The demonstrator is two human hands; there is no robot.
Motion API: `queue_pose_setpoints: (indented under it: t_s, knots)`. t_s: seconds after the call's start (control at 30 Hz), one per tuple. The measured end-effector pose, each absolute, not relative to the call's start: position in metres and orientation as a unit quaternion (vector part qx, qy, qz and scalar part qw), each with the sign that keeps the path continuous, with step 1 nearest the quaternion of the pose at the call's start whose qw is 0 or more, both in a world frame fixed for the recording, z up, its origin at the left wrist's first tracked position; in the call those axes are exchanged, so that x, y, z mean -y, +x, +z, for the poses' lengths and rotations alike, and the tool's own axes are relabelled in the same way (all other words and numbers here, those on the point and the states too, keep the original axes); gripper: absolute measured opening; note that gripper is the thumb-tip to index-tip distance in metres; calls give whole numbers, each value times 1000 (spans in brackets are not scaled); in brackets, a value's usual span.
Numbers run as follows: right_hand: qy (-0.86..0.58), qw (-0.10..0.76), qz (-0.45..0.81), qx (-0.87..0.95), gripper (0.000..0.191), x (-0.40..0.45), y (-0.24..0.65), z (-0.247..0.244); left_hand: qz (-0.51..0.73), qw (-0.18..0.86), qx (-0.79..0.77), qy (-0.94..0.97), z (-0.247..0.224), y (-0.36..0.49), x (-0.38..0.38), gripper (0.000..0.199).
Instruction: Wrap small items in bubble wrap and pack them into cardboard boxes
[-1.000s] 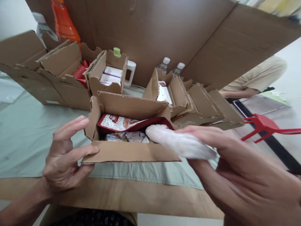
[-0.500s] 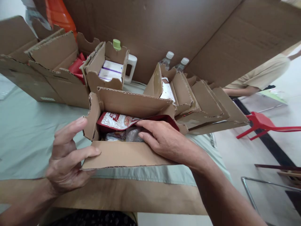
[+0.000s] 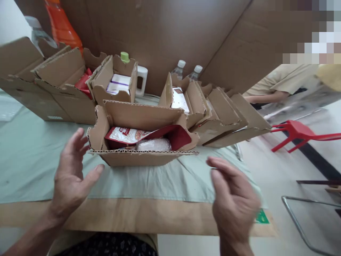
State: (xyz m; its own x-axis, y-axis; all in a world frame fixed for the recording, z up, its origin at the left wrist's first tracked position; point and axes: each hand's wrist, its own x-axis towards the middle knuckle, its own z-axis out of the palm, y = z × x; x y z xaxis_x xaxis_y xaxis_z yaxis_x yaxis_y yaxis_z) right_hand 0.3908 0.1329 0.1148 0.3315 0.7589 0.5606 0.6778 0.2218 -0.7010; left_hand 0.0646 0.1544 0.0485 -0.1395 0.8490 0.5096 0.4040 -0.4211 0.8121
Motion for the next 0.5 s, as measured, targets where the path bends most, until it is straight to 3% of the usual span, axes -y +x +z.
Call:
queue_pose_setpoints:
  t_s: [0.1,0.17,0.33,0.5]
  knots:
    - [-628,469,176,596,44,-146,386,76,524,299,-523,603,44,76,-153,83]
    - [-595,471,219,614,50,-162,374,60,509,330,-531,592,43,85,-154,78]
    - [-563,509,236,607,41,-175,349,48,523,333,-533,576,39,101,-151,70]
    - [-592,514,221,580,28,-117,357,38,498,293,-600,553,11,104,-100,59]
